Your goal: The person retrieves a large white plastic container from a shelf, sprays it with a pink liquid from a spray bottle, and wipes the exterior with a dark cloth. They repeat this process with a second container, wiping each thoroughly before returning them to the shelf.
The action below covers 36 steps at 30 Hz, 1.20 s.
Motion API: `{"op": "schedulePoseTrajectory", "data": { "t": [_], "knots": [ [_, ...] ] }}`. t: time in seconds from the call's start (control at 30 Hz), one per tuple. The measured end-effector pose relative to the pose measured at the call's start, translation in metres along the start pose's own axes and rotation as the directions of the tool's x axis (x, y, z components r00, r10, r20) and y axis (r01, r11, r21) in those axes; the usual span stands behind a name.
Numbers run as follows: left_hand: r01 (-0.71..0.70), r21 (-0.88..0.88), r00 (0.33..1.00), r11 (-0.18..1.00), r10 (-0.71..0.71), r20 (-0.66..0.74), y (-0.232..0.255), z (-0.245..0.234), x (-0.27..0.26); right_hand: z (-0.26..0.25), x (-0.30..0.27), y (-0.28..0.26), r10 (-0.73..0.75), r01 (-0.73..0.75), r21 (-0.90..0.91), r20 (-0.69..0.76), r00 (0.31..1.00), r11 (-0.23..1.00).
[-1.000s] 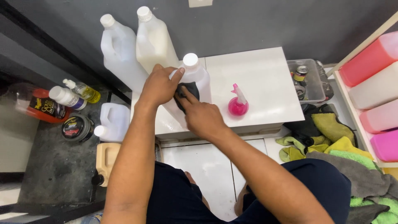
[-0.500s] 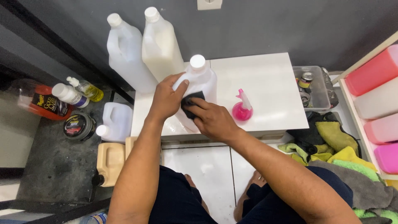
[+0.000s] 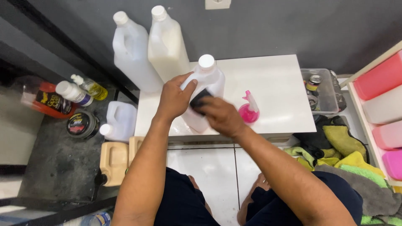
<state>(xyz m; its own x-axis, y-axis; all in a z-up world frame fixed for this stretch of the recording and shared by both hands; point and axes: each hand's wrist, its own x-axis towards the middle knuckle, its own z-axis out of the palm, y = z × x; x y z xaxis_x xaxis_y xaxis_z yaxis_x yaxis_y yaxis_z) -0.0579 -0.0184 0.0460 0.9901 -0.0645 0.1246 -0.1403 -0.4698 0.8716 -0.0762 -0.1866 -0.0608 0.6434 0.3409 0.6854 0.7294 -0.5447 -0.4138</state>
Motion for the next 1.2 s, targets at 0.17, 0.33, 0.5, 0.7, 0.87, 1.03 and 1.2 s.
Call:
{"op": "schedulePoseTrajectory", "data": {
  "t": [0.17,0.33,0.5,0.7,0.87,1.03,1.2],
  "knots": [
    [0.015,-0.011,0.999,1.0,-0.015,-0.032,0.004,0.002,-0.005,-0.009,0.003,0.003,0.154,-0.164,-0.075,-0.124,0.98,0.984],
    [-0.031,-0.03,0.999,0.999,0.03,-0.036,-0.005,0.003,-0.002,0.01,-0.012,-0.019,-0.015,0.009,0.12,0.048,0.999,0.993],
    [0.033,-0.019,0.999,0.999,-0.033,-0.003,-0.002,0.002,0.007,-0.019,0.006,0.015,0.237,-0.231,0.082,-0.069,0.969,0.969],
    [0.075,-0.009,0.997,0.997,-0.075,-0.004,0.004,-0.002,0.008,-0.023,0.015,-0.004,0.107,-0.107,-0.006,0.134,0.985,0.994],
    [0.118,-0.009,0.992,0.993,-0.118,-0.033,0.005,-0.001,0.003,-0.036,0.026,-0.003,0.072,-0.056,-0.069,0.252,0.965,0.996],
    [0.101,-0.026,0.99,0.995,-0.103,-0.094,-0.017,0.007,0.009,-0.016,0.011,-0.011,-0.011,0.018,-0.034,0.193,0.981,0.999],
    [0.159,-0.028,0.985,0.987,-0.161,-0.062,-0.001,0.005,0.015,-0.018,0.023,0.0,0.011,-0.007,-0.026,0.148,0.989,1.0]
  ]
}}
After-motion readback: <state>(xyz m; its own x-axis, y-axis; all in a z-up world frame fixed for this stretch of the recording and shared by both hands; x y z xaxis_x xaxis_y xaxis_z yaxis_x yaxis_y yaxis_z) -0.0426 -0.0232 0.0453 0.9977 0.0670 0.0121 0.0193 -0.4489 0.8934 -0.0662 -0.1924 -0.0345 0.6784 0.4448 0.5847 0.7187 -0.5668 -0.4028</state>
